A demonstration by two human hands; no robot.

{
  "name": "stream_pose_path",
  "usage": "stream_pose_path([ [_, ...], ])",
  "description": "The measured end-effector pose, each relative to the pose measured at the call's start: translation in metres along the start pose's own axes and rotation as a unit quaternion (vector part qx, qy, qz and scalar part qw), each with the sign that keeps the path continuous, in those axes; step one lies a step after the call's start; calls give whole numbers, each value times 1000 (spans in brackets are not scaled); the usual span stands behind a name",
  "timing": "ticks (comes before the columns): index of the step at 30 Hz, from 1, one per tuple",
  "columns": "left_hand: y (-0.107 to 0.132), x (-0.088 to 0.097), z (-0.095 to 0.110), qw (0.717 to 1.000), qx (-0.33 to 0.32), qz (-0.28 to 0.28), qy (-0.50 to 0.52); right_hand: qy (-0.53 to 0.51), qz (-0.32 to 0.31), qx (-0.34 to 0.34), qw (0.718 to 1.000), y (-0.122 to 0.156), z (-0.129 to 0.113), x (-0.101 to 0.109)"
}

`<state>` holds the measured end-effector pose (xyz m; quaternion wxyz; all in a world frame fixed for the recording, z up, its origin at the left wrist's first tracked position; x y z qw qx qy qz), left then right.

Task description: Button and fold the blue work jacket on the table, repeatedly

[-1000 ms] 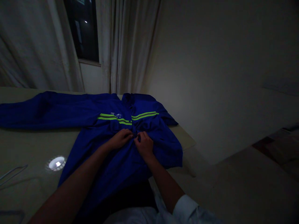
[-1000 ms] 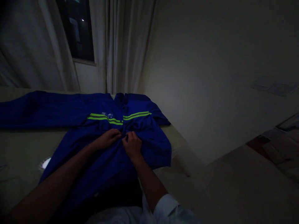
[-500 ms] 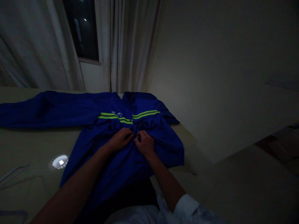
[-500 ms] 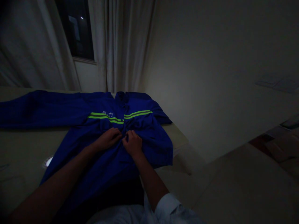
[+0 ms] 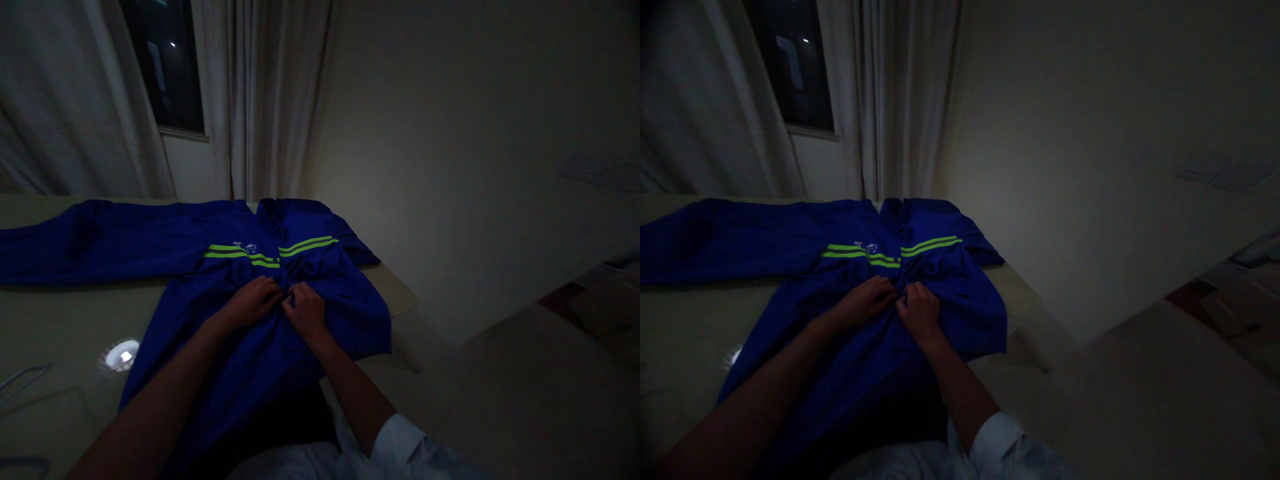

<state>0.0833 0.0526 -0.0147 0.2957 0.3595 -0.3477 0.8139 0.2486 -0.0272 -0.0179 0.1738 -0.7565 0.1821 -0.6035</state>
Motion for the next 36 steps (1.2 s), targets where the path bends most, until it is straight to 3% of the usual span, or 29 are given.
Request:
stream_pose_path([
  [12, 2, -8, -9, 999, 0, 27, 36, -82, -32, 33, 996, -3, 4, 4],
  [30, 1, -5, -5, 999, -2, 14, 42, -42, -14, 4, 999, -2, 2, -3],
  [36, 1, -5, -5, 999, -5, 24, 49, -48, -32, 26, 998, -3, 3, -2],
])
Point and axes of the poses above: each hand's wrist, its own y-axis away from the middle knuckle, its own x-axis out of the back of the hand, z = x × y, the point moved 1 cm from there along -y, towards the middle knuckle, and after that the axes turned 1 degree about z, right-handed, at the moved point
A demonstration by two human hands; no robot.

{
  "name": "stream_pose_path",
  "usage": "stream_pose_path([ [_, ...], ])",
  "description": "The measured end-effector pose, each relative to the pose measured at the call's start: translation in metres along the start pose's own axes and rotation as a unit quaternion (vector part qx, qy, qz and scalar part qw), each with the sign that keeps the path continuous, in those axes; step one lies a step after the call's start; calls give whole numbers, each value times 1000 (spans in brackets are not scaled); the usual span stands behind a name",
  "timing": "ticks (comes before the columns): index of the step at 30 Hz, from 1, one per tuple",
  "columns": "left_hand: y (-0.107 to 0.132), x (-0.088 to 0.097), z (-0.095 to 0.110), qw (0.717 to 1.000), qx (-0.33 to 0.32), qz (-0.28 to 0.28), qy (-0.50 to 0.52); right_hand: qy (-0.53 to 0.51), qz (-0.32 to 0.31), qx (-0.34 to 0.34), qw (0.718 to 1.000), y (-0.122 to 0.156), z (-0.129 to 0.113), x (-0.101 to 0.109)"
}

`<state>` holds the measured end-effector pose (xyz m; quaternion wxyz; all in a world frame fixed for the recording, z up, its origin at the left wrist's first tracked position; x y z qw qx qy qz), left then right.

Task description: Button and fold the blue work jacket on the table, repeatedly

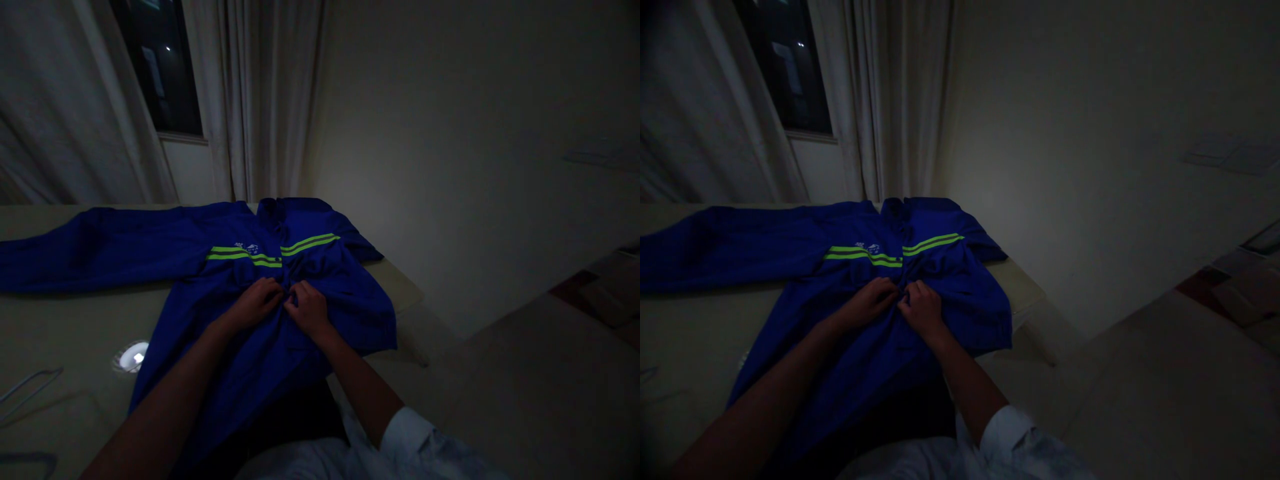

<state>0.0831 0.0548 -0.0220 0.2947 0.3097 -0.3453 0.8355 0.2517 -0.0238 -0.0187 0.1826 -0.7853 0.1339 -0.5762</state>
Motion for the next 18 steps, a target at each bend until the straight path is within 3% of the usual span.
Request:
stream_pose_path([
  [18, 0, -3, -10, 1000, 2, 1, 24, -25, -26, 41, 999, 0, 1, 2],
])
Point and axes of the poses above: each hand's wrist, its own y-axis away from the middle knuckle, its own x-axis out of the back of the hand, z = x × y, the point moved 1 cm from there along -y, towards the middle knuckle, and after that the axes turned 1 degree about z, right-handed, at the moved point
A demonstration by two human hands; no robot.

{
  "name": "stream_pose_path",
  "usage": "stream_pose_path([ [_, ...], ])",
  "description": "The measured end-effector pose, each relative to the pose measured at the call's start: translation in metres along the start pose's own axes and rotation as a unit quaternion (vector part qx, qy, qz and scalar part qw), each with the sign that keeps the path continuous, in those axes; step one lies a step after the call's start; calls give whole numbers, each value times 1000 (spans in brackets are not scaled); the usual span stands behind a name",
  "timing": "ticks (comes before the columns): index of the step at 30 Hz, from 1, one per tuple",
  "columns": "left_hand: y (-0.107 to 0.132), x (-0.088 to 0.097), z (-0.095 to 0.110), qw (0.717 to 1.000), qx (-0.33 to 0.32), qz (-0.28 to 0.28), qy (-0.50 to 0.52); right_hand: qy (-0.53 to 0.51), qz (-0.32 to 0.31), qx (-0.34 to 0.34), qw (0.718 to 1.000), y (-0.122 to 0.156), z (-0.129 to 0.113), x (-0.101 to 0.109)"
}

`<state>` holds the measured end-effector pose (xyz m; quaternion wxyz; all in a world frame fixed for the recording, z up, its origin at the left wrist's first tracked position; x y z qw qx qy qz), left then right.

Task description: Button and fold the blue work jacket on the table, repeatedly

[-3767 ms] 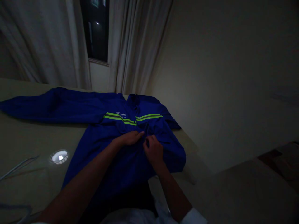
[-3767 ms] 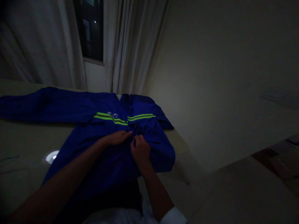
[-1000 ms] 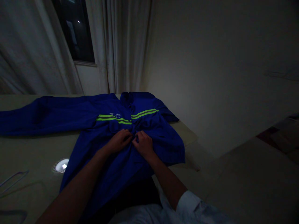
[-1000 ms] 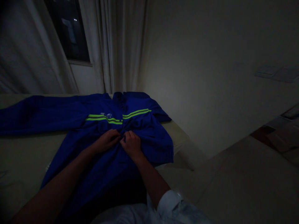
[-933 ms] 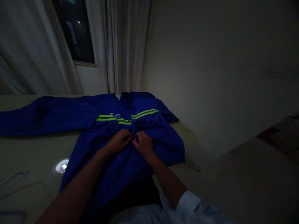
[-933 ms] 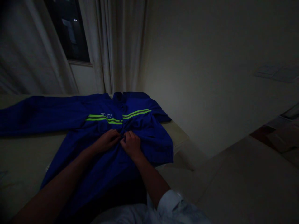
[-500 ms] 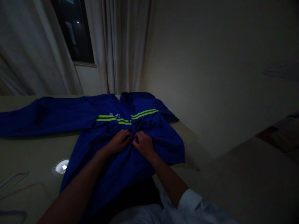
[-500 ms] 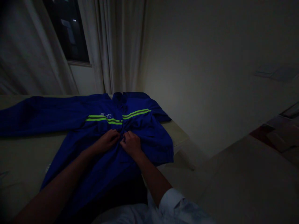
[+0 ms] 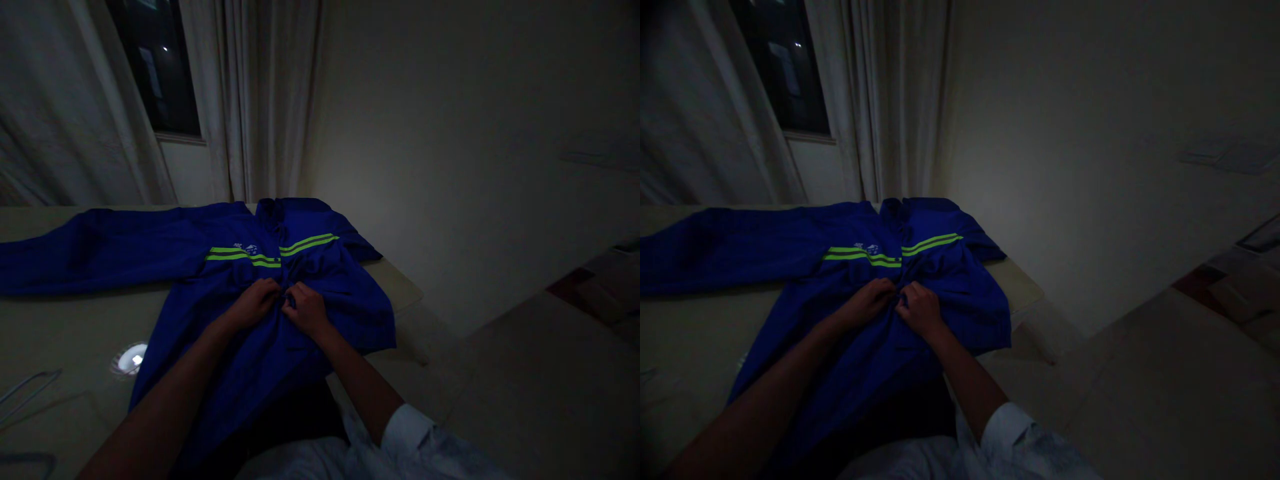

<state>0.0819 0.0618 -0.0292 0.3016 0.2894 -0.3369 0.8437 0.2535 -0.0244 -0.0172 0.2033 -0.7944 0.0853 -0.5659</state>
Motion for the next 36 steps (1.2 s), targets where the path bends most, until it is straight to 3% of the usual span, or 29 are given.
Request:
stream_pose_path([
  [6, -1, 4, 1, 1000, 2, -7, 4, -9, 6, -2, 1000, 2, -2, 1],
  [16, -1, 3, 3, 1000, 10, 0, 9, -69, 68, -22, 995, 7, 1, 4],
  [28, -2, -4, -7, 1000, -1, 5, 7, -73, 64, -14, 995, 7, -1, 2],
  [36, -1, -4, -1, 1000, -5, 15, 0, -43, 75, -41, 995, 5, -1, 0],
])
Point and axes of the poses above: each hand's wrist, its own y-axis away from the middle knuckle, its own x-axis out of the back of the hand, z = x × y, the point moved 1 cm from there along -y, towards the middle knuckle, and after that the axes turned 1 degree about z, right-handed, at the moved point
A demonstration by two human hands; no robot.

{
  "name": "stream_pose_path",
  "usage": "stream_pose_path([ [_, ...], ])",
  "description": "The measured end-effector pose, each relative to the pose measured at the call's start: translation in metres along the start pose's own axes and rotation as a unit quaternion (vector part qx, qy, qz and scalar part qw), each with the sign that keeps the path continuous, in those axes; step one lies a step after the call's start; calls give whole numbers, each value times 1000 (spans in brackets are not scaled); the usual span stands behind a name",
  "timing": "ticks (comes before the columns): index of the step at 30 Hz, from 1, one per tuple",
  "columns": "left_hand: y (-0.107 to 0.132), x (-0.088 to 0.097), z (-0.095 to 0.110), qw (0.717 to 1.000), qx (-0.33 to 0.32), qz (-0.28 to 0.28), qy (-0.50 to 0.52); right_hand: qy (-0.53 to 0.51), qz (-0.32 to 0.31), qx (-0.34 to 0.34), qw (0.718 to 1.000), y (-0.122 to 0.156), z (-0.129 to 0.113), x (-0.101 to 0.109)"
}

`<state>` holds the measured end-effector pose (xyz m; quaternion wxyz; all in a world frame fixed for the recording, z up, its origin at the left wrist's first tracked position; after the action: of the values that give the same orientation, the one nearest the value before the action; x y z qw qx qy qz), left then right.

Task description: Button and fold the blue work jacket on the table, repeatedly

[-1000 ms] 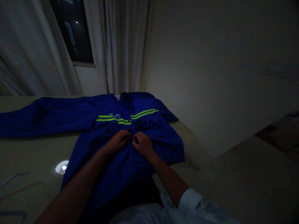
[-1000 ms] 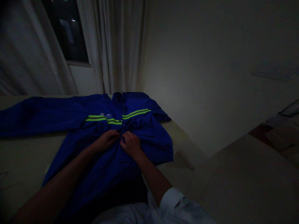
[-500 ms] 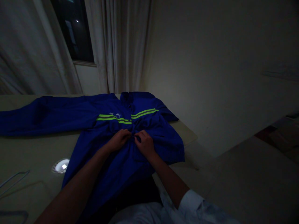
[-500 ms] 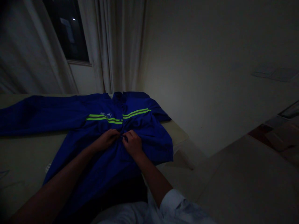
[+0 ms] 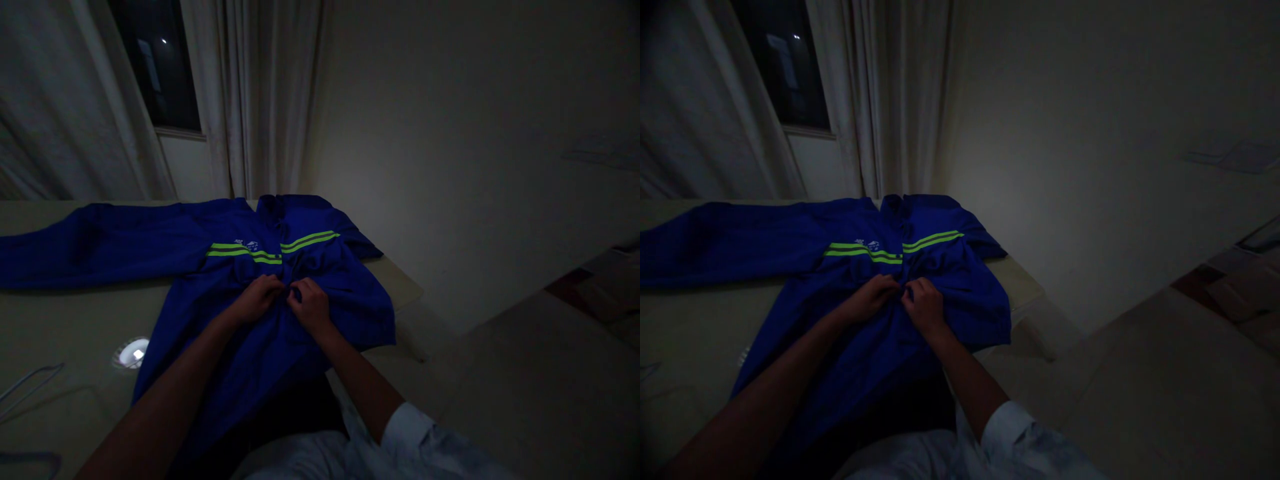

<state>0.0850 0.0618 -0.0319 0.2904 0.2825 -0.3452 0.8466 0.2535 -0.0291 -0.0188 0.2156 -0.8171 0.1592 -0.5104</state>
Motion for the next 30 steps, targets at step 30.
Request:
stream_pose_path([
  [30, 86, -36, 91, 958, -24, -121, -258, -392, -130, -142, 899, 84, 23, 98],
])
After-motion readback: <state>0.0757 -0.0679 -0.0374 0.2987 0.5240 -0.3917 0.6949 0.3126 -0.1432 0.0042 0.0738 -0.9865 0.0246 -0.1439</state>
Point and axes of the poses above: each hand's wrist, its own y-axis away from the middle knuckle, its own x-axis out of the back of the hand, z = x × y, the point moved 1 cm from there along -y, towards the middle knuckle, and after that the axes turned 1 degree about z, right-handed, at the moved point
